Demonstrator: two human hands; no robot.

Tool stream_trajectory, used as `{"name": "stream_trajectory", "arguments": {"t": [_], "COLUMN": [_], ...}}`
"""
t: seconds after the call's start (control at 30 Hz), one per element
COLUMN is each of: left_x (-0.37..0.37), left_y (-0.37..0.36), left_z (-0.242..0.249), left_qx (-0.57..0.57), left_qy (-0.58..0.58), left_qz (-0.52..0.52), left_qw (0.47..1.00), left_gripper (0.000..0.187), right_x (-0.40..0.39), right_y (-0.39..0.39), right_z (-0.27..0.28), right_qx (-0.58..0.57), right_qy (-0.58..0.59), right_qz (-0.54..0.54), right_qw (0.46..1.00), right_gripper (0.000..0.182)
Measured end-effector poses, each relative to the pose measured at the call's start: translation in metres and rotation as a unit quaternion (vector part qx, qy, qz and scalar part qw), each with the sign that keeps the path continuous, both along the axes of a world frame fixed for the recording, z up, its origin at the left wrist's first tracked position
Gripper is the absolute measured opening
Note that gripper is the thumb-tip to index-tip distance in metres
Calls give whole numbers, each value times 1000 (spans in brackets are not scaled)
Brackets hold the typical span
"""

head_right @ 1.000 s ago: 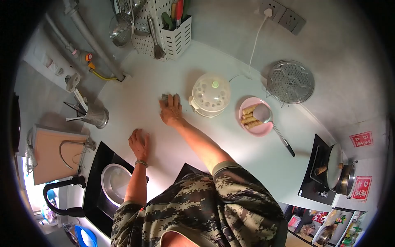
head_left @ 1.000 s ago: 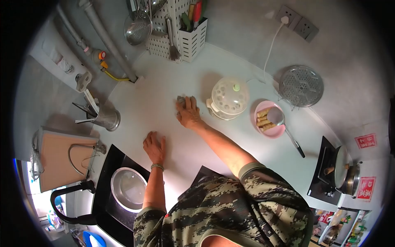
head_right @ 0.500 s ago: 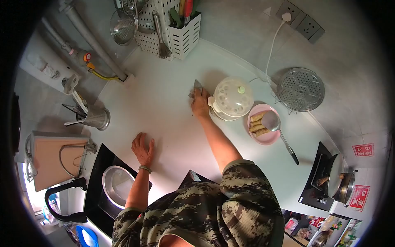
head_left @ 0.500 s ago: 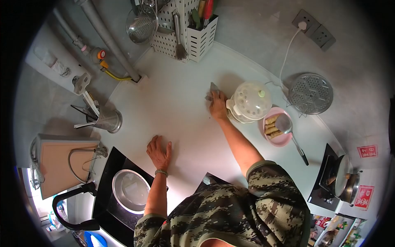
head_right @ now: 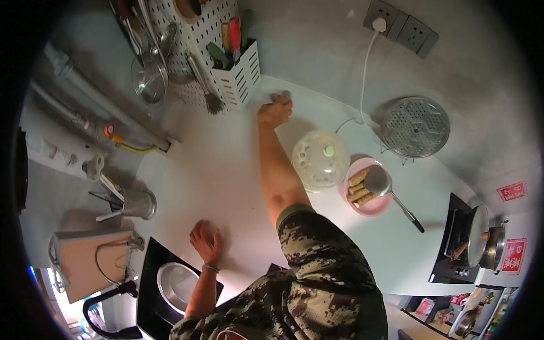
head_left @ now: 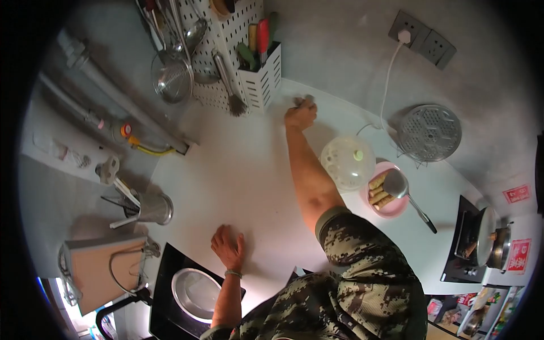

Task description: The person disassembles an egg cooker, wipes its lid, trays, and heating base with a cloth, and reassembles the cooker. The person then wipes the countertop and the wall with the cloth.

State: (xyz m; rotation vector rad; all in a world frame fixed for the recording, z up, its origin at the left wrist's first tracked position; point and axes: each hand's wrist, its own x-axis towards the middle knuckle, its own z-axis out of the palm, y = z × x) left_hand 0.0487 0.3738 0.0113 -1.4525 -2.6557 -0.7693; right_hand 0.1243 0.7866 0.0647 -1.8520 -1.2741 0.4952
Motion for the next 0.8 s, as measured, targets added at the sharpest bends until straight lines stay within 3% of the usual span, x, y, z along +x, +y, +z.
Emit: {"name": "stream_trajectory", "arguments": {"t": [0.07, 0.1, 0.13, 0.17, 0.23, 0.3, 0.37, 0.43, 0.47, 0.5, 0.53, 0.57, 0.63, 0.7, 0.8], "left_x": [1, 1, 0, -1, 0, 2, 1, -2, 0, -1, -1, -1, -1, -2, 1], "left_y": [1, 2, 1, 0, 3, 5, 3, 3, 2, 2, 3, 4, 4, 4, 4], "left_z": [6, 6, 6, 4, 8, 5, 5, 4, 2, 3, 3, 4, 4, 6, 10], "left_qx": [-10, -10, -12, -27, -47, -46, -40, -39, -38, -42, -46, -51, -66, -58, -60], "left_qy": [-4, -12, -19, -15, -15, -22, -23, -26, -30, -24, -23, -23, -21, -27, -33], "left_qz": [-5, -10, -13, -10, -4, -3, -8, -10, -8, -9, -9, -9, -3, -7, -11], "left_qw": [1000, 1000, 1000, 999, 999, 999, 999, 999, 999, 999, 999, 998, 998, 998, 998], "left_gripper": [51, 52, 54, 55, 56, 58, 59, 59, 58, 58, 58, 58, 59, 59, 58], "right_x": [10, 17, 27, 16, 0, -15, -45, -58, -60, -48, -45, -46, -57, -45, -40], "right_y": [32, 35, 56, 60, 67, 56, 25, 68, 90, 99, 119, 143, 142, 84, 83], "right_z": [-18, -26, -43, -84, -106, -107, -73, -116, -130, -105, -114, -139, -135, -80, -90], "right_qx": [-50, -46, -230, -133, -86, -36, 18, 67, 90, 147, 172, 194, 179, 95, 162], "right_qy": [-68, -172, -210, -259, -189, -121, -46, 202, 320, 444, 360, 273, 83, -125, 20], "right_qz": [-39, -30, 71, -19, 105, 186, 216, 119, 70, 68, 71, 72, 120, 204, 239], "right_qw": [996, 984, 948, 956, 973, 975, 975, 970, 941, 882, 914, 940, 973, 966, 957], "right_gripper": [47, 42, 42, 40, 43, 33, 13, 12, 15, 14, 8, 13, 25, 34, 45]}}
